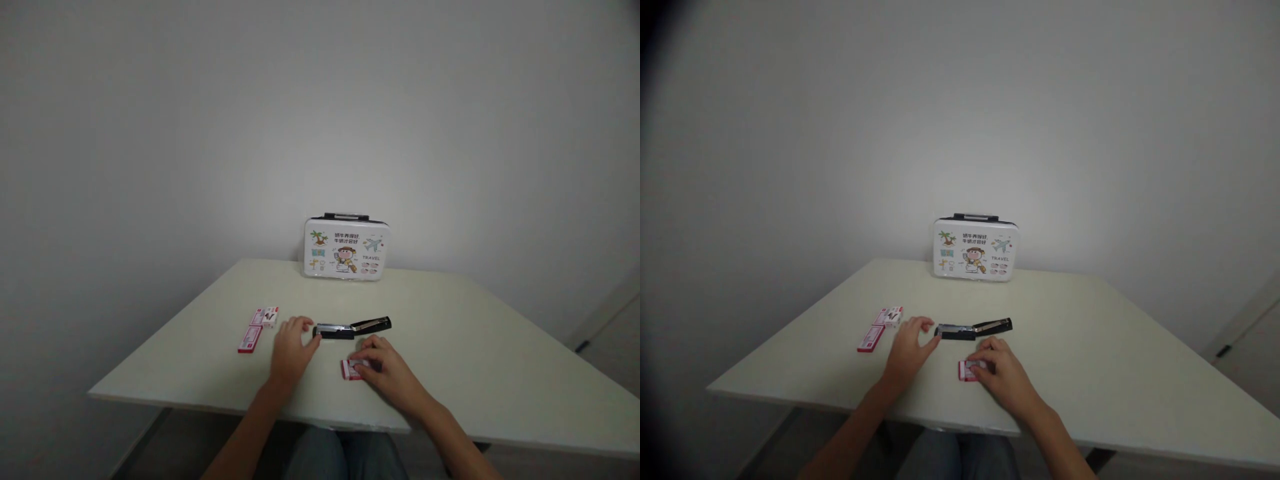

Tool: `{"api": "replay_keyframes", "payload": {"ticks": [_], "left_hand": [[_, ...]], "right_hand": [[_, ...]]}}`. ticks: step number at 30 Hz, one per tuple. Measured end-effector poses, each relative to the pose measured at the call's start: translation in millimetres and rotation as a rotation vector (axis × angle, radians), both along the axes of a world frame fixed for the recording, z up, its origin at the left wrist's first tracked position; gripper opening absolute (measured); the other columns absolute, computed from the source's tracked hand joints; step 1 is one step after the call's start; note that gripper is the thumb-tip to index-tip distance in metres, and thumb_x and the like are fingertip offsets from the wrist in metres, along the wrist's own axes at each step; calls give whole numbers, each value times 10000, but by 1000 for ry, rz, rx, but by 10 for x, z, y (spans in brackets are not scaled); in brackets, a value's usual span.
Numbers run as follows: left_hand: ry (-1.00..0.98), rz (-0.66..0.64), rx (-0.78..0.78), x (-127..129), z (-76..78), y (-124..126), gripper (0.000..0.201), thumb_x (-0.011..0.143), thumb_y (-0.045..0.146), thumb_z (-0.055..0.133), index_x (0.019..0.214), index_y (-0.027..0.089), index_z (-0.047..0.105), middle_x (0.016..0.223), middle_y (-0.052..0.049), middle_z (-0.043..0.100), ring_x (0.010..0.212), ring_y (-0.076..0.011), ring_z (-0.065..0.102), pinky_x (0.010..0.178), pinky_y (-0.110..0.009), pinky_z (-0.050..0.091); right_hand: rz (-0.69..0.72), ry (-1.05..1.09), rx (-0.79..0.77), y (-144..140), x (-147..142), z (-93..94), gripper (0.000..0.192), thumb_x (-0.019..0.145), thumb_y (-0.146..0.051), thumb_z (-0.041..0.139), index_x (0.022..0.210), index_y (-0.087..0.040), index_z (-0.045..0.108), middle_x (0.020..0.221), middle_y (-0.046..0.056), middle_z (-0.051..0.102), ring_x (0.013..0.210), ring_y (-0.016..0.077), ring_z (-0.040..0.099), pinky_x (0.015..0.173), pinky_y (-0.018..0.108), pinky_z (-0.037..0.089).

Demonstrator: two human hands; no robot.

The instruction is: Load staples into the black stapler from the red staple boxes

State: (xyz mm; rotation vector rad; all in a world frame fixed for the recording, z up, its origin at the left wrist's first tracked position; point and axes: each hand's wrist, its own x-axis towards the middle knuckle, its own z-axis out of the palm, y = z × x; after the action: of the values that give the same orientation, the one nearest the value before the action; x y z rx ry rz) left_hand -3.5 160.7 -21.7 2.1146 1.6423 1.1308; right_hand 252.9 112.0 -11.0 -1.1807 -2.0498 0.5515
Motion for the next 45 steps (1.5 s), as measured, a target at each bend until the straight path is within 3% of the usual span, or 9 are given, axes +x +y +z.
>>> {"api": "replay_keyframes", "payload": {"ticks": [2, 4, 10, 16, 28, 31, 35, 41, 45], "left_hand": [[97, 31, 14, -46, -24, 133, 409, 836, 409, 695, 1220, 291, 619, 1221, -60, 616, 1162, -283, 523, 962, -405, 387], [147, -38, -16, -44, -71, 181, 365, 823, 432, 721, 1166, 330, 648, 1203, -25, 624, 1149, -269, 519, 956, -398, 377], [154, -175, -18, 11, -159, -10, 231, 867, 445, 684, 1066, 332, 657, 1123, 12, 652, 1081, -228, 527, 942, -374, 353], [127, -183, -24, 12, -137, -113, 246, 865, 435, 686, 1086, 333, 649, 1134, 13, 648, 1101, -233, 517, 943, -377, 346], [104, -182, -18, 18, -141, -110, 254, 852, 426, 717, 1077, 327, 656, 1111, 14, 649, 1089, -235, 520, 934, -378, 340], [100, -164, -7, 24, -164, -101, 273, 844, 425, 728, 1089, 327, 657, 1112, 11, 647, 1101, -236, 518, 938, -376, 341], [97, -163, -6, 24, -173, -101, 289, 838, 431, 736, 1097, 331, 657, 1116, 12, 650, 1107, -238, 519, 946, -378, 340], [97, -164, -29, 24, -143, -104, 276, 853, 428, 714, 1105, 331, 659, 1137, 6, 649, 1122, -240, 518, 956, -381, 340], [96, -159, -54, 31, -138, -99, 284, 843, 425, 718, 1103, 326, 665, 1138, -4, 650, 1120, -245, 520, 960, -386, 342]], "right_hand": [[5, -24, 24, -5, -42, 41, 109, 919, -295, 681, 995, -279, 758, 1040, 38, 624, 1033, 222, 553, 915, 341, 434], [9, -29, 54, 25, -94, 87, 116, 943, -289, 649, 1009, -268, 742, 1048, 42, 622, 1032, 220, 553, 914, 343, 437], [-14, -51, 166, 309, -247, 212, 156, 983, -309, 601, 1061, -265, 729, 1048, 52, 631, 1021, 225, 548, 922, 364, 426], [93, -121, 135, 410, -325, 232, 164, 990, -335, 603, 1022, -256, 742, 978, 46, 653, 966, 220, 547, 886, 359, 419], [102, -200, 107, 450, -354, 233, 169, 955, -353, 632, 1050, -287, 755, 1019, 53, 637, 997, 235, 542, 897, 367, 416], [5, -242, 160, 444, -360, 186, 199, 893, -351, 713, 1080, -288, 738, 1049, 53, 616, 1013, 250, 521, 906, 378, 410], [-197, -248, 196, 352, -396, 167, 180, 877, -409, 720, 905, -231, 718, 1018, 80, 591, 1002, 275, 502, 894, 409, 404], [-131, -216, 242, 65, -367, 197, 198, 925, -429, 639, 1066, -315, 719, 1211, 70, 589, 1148, 298, 485, 960, 441, 383], [-478, -52, 75, -62, 79, 3, 449, 980, -555, 483, 734, -237, 682, 768, 75, 634, 758, 246, 577, 708, 366, 422]]}}
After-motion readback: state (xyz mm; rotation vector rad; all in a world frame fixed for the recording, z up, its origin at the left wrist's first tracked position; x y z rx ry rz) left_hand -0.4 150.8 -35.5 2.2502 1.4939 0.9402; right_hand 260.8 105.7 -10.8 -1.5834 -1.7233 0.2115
